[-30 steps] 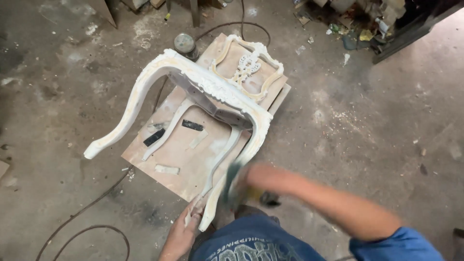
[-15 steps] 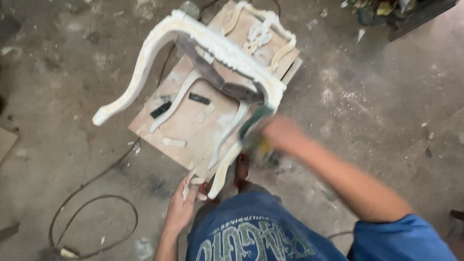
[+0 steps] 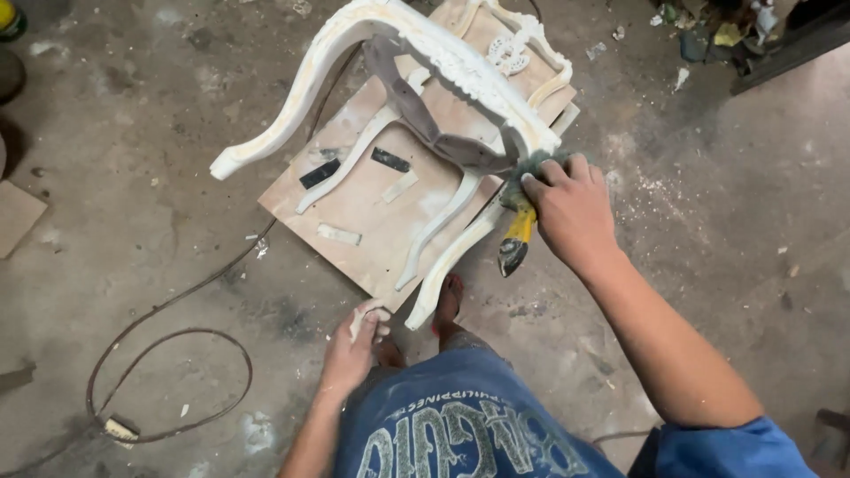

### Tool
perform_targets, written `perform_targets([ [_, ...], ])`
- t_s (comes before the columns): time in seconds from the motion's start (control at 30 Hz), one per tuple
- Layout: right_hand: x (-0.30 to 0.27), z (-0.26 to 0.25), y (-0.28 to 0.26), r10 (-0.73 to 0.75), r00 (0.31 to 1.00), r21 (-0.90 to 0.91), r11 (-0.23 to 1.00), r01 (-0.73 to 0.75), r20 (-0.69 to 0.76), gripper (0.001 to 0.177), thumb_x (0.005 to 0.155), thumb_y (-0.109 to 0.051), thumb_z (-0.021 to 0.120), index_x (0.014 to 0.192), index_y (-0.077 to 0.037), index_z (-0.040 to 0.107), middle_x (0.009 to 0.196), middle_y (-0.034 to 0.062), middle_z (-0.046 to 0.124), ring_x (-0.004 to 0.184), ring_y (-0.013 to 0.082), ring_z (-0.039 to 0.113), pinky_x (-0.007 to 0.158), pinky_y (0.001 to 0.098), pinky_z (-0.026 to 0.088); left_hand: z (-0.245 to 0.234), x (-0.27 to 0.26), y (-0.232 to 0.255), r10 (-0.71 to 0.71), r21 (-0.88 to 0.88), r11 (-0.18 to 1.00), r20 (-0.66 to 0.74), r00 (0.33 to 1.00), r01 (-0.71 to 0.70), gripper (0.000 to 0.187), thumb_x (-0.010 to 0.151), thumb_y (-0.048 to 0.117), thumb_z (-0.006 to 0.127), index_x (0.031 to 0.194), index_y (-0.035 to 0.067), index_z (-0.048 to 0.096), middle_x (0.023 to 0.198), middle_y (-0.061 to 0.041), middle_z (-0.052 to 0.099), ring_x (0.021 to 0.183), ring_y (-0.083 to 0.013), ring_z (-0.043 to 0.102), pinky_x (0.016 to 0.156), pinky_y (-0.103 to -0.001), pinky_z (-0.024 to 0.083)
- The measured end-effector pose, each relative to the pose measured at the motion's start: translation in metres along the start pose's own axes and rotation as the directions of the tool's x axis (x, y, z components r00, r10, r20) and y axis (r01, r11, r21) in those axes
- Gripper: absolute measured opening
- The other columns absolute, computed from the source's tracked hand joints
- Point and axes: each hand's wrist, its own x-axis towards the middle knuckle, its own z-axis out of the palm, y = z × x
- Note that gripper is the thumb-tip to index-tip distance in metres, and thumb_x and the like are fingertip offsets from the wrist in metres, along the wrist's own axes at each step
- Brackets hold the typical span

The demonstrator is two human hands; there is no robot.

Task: Sanding and cleaning a wooden chair frame to prepare it for finishing using sandpaper and a brush.

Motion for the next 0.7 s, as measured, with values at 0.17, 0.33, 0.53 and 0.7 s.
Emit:
perform_targets([
  [0.17,-0.024,-0.036,-0.092,0.009,0.875,0.739,0.532,-0.414,0.484,0.029,0.101,-0.025,0.055,0.103,-0.006,0.076,0.105,0.0179,0.067,0.098,0.0326,0.065,0.086,0.0437,0.057,0.008,-0.004,0.012,-0.038,0.043,0.998,-0.021,0.999,0.039,0.041,0.107,0.028,0.048,0.141,0.008,0.059,0.103,-0.013,0.074,0.080,-0.0232,0.072,0.080,-0.040,0.061],
  [0.33,-0.032,0.043,-0.071,-0.312,0.815,0.786,0.563,-0.254,0.487,0.021,0.086,-0.017,0.073,0.102,-0.003,0.078,0.091,0.0221,0.076,0.089,0.0399,0.075,0.077,0.0490,0.060,-0.003,-0.007,0.010,0.005,0.152,0.988,-0.041,0.999,0.001,0.044,0.102,0.041,0.057,0.131,0.008,0.065,0.087,-0.013,0.072,0.084,-0.0213,0.066,0.083,-0.041,0.055],
  [0.53,-0.007,0.018,0.027,0.433,0.901,0.202,0.882,-0.426,0.007,0.023,0.100,-0.015,0.058,0.107,-0.017,0.079,0.102,0.0062,0.071,0.108,0.0294,0.063,0.097,0.0408,0.050,0.006,-0.016,0.052,0.036,0.225,0.974,-0.068,0.997,-0.019,0.061,0.097,0.045,0.062,0.133,-0.004,0.064,0.121,-0.028,0.072,0.121,-0.0380,0.066,0.106,-0.050,0.049],
  [0.7,-0.018,-0.044,-0.097,-0.131,0.894,0.764,0.581,-0.281,0.429,0.040,0.086,-0.001,0.054,0.113,-0.010,0.082,0.110,0.0126,0.074,0.115,0.0330,0.063,0.115,0.0419,0.042,0.026,-0.010,0.073,-0.039,0.186,0.981,-0.057,0.998,0.049,0.059,0.098,0.022,0.055,0.144,-0.015,0.048,0.136,-0.034,0.063,0.136,-0.0383,0.055,0.119,-0.052,0.037],
])
